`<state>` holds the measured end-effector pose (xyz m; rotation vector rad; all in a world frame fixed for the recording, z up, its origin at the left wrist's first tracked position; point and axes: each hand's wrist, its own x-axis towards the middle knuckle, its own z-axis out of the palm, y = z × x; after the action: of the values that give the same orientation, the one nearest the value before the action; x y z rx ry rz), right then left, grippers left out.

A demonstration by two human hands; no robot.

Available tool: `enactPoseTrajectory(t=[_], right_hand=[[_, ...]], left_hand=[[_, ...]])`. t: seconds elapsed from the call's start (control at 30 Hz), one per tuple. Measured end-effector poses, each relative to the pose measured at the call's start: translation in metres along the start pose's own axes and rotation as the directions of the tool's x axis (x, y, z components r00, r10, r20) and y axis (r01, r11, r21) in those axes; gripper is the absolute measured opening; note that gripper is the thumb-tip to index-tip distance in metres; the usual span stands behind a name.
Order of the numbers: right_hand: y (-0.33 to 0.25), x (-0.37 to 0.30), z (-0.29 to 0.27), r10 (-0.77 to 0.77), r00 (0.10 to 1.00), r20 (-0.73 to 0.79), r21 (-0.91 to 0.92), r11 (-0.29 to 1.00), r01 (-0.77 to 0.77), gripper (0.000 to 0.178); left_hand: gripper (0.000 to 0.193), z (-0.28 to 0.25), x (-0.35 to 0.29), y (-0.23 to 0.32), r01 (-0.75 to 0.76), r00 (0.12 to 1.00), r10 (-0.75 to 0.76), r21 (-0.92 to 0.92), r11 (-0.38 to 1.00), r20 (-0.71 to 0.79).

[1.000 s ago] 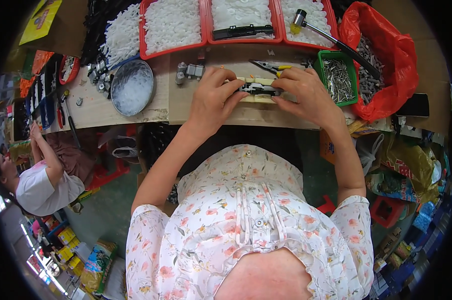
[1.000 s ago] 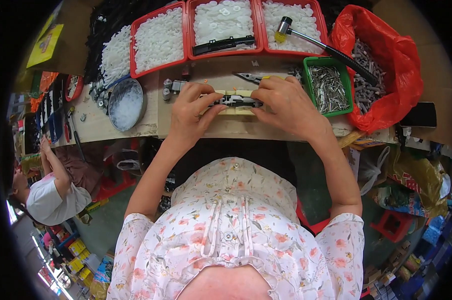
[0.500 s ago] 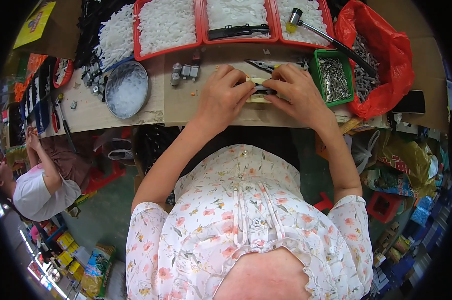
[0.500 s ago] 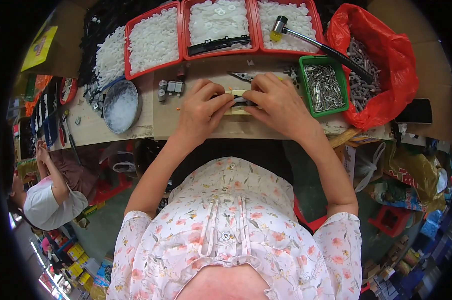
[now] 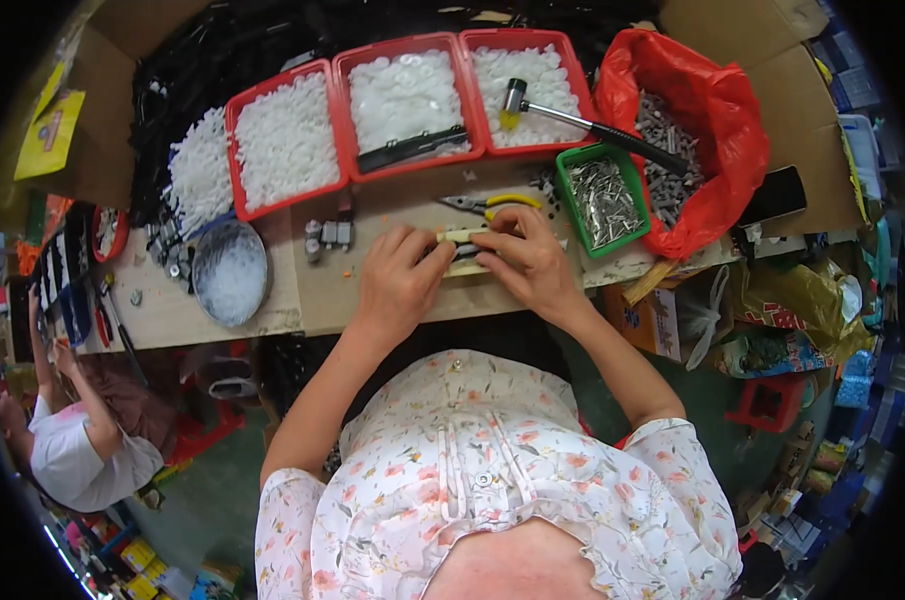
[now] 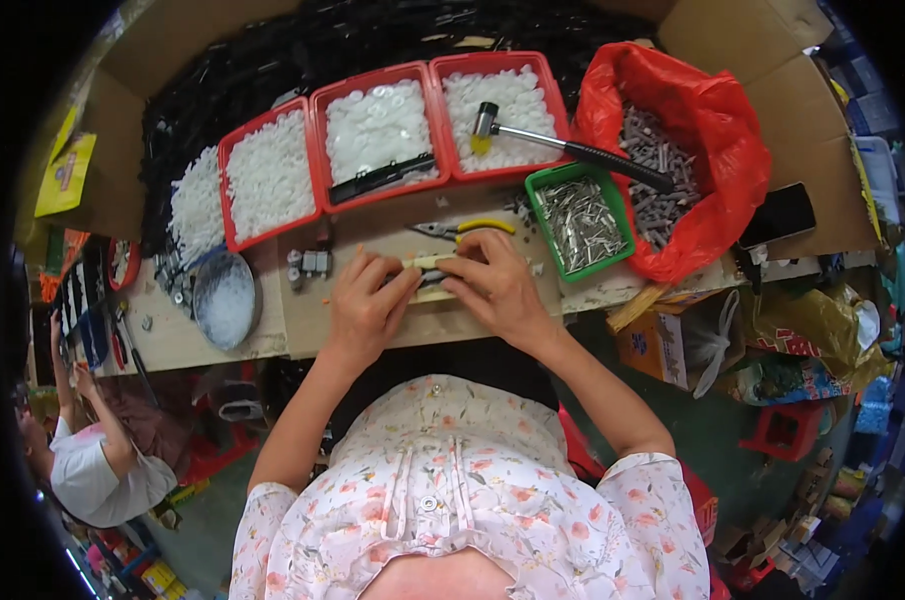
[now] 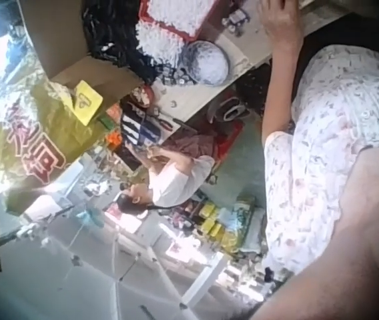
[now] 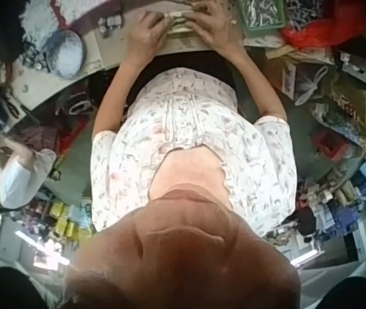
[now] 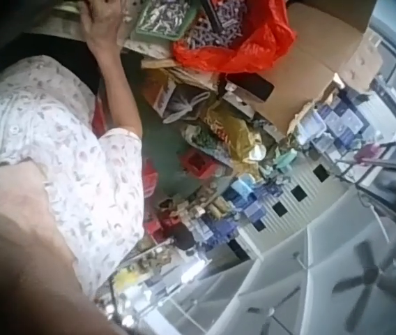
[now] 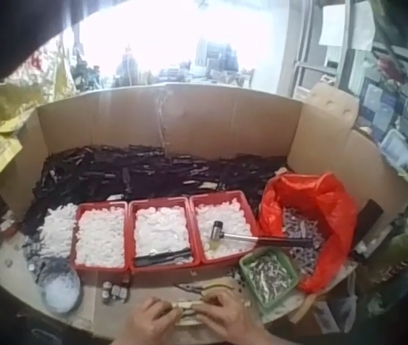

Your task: Manually assembling small plastic and metal components using specialized tools and an assembly jig.

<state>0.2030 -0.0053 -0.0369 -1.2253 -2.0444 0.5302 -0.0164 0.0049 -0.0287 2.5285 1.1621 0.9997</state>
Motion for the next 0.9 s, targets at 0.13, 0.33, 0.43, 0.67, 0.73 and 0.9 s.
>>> enactPoseTrajectory(t=[0.13, 0.33, 0.43, 0.67, 0.73, 0.9], right_hand=[[0.001, 0.0, -0.011, 0.027, 0.998, 0.052, 0.132, 0.991, -0.034, 0.034], [-0.006, 0.067, -0.09, -0.176, 0.982, 0.064, -0.142, 0.973, 0.184, 0.036], [0.044, 0.143, -0.127, -0.224, 0.974, -0.032, -0.318, 0.926, 0.203, 0.024], [0.23, 0.268, -0.135, 0.213, 0.964, 0.159, -0.786, 0.618, -0.006, 0.067], [0.237, 0.284, -0.126, 0.256, 0.944, 0.206, -0.799, 0.601, 0.011, 0.071], [0.279, 0.305, -0.126, 0.261, 0.926, 0.272, -0.831, 0.548, 0.09, 0.078]], left_hand=[[0.023, 0.003, -0.001, 0.0, -0.017, 1.0, 0.017, 0.014, 1.0, -0.015], [0.024, 0.005, -0.003, -0.003, -0.021, 0.999, 0.022, 0.027, 0.999, -0.033], [0.024, 0.002, -0.002, -0.003, -0.004, 1.0, 0.004, 0.015, 1.0, -0.021], [0.027, 0.001, 0.002, -0.002, 0.018, 1.0, -0.018, -0.026, 0.999, 0.011], [0.028, -0.001, 0.0, -0.005, 0.025, 1.0, -0.025, -0.022, 0.999, 0.013], [0.033, -0.002, 0.0, -0.007, 0.009, 0.999, -0.007, -0.045, 0.999, 0.043]])
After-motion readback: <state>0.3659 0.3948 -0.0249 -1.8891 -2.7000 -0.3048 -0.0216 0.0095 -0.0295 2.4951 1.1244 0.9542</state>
